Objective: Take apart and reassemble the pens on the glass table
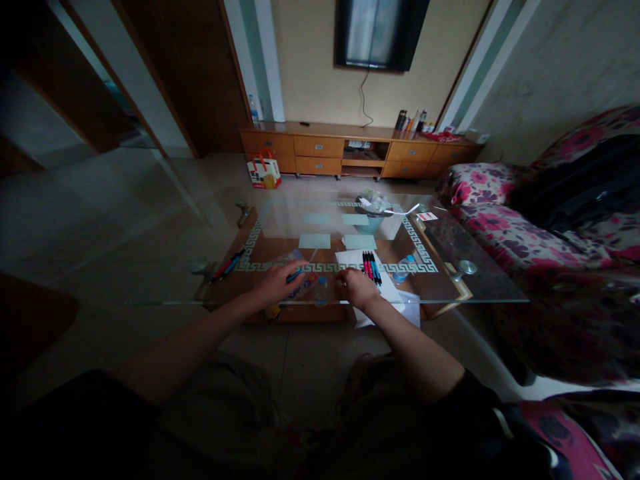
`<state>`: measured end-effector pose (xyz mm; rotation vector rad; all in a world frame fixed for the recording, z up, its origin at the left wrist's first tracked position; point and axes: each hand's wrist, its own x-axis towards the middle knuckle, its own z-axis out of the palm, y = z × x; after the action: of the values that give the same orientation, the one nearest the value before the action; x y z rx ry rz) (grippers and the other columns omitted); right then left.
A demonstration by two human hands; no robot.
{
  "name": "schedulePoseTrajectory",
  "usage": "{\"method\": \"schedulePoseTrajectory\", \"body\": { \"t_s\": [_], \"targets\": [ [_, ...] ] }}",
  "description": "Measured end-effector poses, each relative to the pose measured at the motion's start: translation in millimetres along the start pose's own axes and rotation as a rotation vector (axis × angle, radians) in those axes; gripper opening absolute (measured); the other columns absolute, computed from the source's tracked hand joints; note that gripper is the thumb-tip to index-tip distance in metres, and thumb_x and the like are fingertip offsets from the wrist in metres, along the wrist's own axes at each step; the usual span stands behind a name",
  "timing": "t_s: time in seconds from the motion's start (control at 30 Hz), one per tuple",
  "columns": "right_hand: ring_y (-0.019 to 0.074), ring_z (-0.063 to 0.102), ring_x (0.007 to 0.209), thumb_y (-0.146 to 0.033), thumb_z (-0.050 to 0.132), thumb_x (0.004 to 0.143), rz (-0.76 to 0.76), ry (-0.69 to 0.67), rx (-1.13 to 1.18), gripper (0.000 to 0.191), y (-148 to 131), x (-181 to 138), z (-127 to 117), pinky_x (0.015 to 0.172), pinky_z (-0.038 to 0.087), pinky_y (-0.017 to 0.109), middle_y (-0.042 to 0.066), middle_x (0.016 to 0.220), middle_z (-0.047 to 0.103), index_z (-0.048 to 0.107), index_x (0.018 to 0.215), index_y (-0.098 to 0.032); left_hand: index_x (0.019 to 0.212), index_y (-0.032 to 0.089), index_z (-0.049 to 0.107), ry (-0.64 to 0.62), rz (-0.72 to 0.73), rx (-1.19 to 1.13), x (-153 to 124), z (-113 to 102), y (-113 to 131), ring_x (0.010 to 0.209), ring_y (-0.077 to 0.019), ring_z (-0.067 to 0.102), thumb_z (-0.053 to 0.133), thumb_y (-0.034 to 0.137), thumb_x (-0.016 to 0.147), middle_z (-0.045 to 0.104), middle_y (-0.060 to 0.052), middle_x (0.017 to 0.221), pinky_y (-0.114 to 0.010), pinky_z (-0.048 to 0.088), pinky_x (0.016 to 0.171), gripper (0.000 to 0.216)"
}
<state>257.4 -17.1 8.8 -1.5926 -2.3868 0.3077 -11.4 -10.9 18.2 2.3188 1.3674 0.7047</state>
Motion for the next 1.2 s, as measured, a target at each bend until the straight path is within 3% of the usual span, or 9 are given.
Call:
{"method": "schedulePoseTrajectory", "body": {
  "t_s": [0.67,0.93,1.1,1.2],
  "targets": [
    [0.0236,0.063,0.106,-0.011,0.052,0.087,0.133,-0.112,-0.178,0.032,-12,2,1,0.087,0.048,0.030,0.011,0.112,0.065,0.072,0.109,-0.023,0.125,0.024,0.062,-0.012,-0.025,-0.056,-1,-7,9,0.079,-0.0163,0.066,0.052,0.036,0.092,0.073,-0.003,0.088,-0.024,0.049,0.072,0.037],
    [0.0245,0.063,0.105,-0.012,0.048,0.089,0.137,-0.124,-0.203,0.034,-17,3,0,0.085,0.049,0.031,0.011,0.115,0.064,0.071,0.111,-0.024,0.123,0.024,0.063,0.005,0.003,-0.091,-1,-7,8,0.079,-0.0173,0.066,0.053,0.035,0.091,0.073,-0.002,0.088,-0.024,0.048,0.072,0.035],
    [0.0237,0.064,0.101,-0.013,0.050,0.089,0.136,-0.073,-0.151,0.029,-17,2,-2,0.082,0.048,0.030,0.012,0.110,0.066,0.073,0.106,-0.021,0.123,0.027,0.061,0.004,0.026,-0.047,0,-2,1,0.073,-0.0163,0.064,0.052,0.037,0.091,0.071,-0.001,0.085,-0.024,0.045,0.067,0.034],
    [0.0210,0.065,0.094,-0.016,0.055,0.088,0.100,0.043,0.028,0.023,-20,4,-2,0.084,0.047,0.029,0.011,0.104,0.068,0.073,0.101,-0.019,0.118,0.026,0.060,0.016,0.024,-0.042,1,0,-2,0.070,-0.0162,0.063,0.055,0.039,0.090,0.068,0.000,0.080,-0.024,0.043,0.065,0.032]
  ]
}}
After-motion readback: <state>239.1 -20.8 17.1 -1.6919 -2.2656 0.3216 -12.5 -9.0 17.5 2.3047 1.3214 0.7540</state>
